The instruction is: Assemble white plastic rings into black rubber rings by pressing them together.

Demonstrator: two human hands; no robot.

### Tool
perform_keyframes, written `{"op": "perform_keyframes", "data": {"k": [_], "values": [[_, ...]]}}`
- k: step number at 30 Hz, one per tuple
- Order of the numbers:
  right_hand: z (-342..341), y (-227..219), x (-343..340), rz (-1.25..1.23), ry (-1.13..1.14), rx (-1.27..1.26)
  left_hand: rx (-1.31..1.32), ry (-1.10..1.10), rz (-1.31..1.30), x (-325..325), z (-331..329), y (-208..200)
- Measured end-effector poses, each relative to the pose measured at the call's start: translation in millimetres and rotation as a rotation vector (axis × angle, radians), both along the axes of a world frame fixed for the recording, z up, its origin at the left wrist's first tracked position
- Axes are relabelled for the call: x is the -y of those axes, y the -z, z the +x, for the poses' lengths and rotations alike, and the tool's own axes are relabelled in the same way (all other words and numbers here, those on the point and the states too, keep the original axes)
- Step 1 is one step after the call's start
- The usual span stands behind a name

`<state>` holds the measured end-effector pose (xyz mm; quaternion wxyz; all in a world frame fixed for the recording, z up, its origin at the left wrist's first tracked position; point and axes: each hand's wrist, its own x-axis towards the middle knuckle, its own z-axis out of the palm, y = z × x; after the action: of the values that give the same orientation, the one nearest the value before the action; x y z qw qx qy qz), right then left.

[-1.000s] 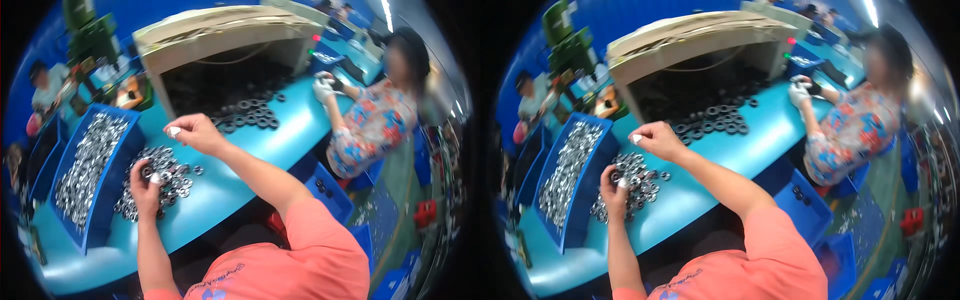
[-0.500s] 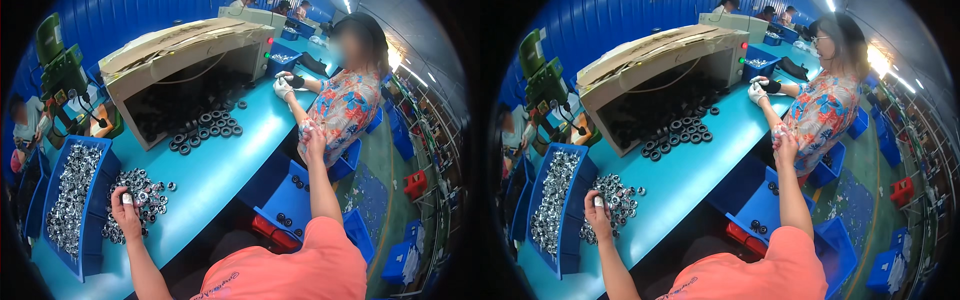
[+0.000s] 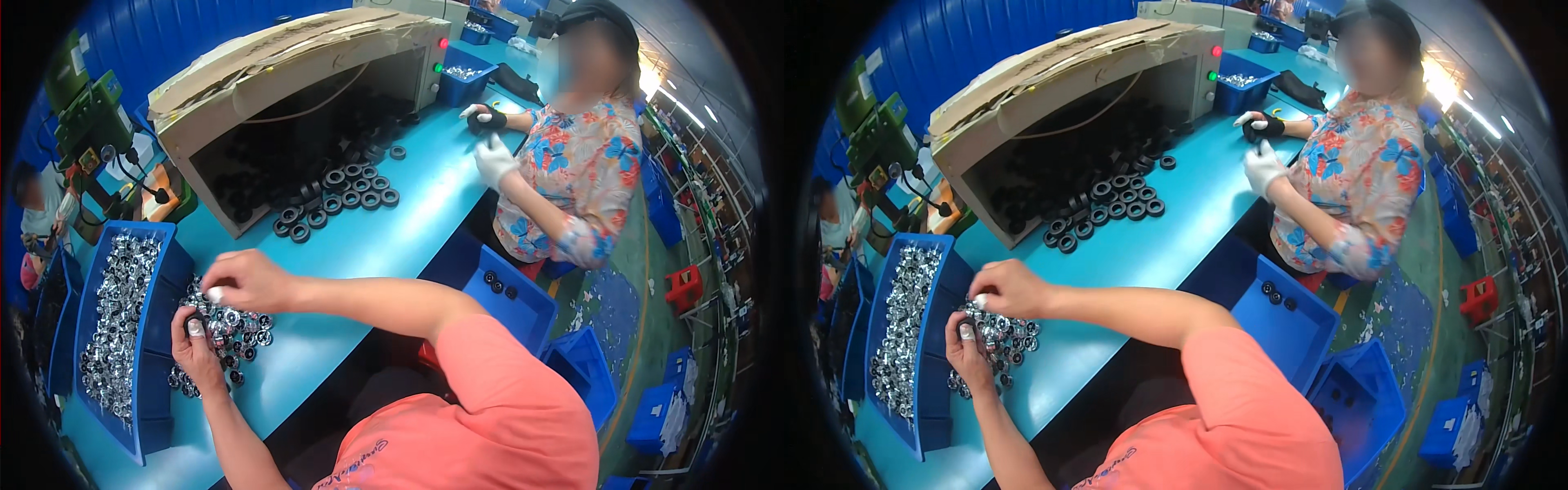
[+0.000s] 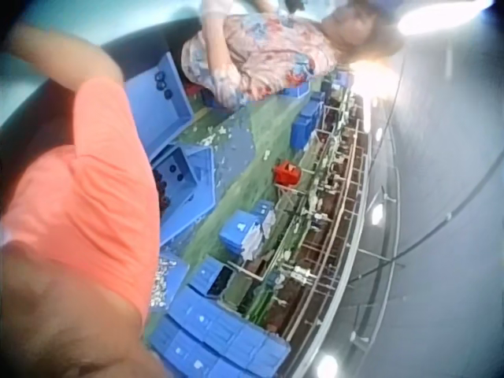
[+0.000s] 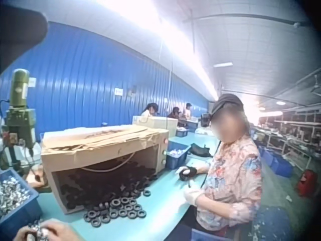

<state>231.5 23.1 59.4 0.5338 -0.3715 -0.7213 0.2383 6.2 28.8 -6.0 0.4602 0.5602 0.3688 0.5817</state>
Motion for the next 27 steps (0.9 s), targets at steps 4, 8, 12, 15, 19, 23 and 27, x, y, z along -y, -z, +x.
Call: {"op": "perform_keyframes", "data": {"k": [4,8,12,15,19,23,27], "values": [[-45,7,-28,-0.029,-0.037,-0.118,0.037,-0.011,-0.025,-8,6,3],[-57,34,-36,-0.123,-0.103,-0.201,-0.056,0.0,-0.03,-4,7,0],[-52,41,-31,-0.295,-0.179,-0.313,-0.077,0.053,-0.01,0,13,0],[-49,46,-32,-0.234,-0.156,-0.293,-0.112,0.034,0.064,-8,6,9],[-53,47,-28,-0.146,-0.13,-0.251,-0.043,-0.036,0.035,-10,5,9],[-54,49,-32,-0.184,-0.127,-0.263,-0.027,-0.008,0.004,-4,15,-3],[-49,46,-32,-0.308,-0.148,-0.252,-0.094,0.071,0.006,1,14,-5]]}}
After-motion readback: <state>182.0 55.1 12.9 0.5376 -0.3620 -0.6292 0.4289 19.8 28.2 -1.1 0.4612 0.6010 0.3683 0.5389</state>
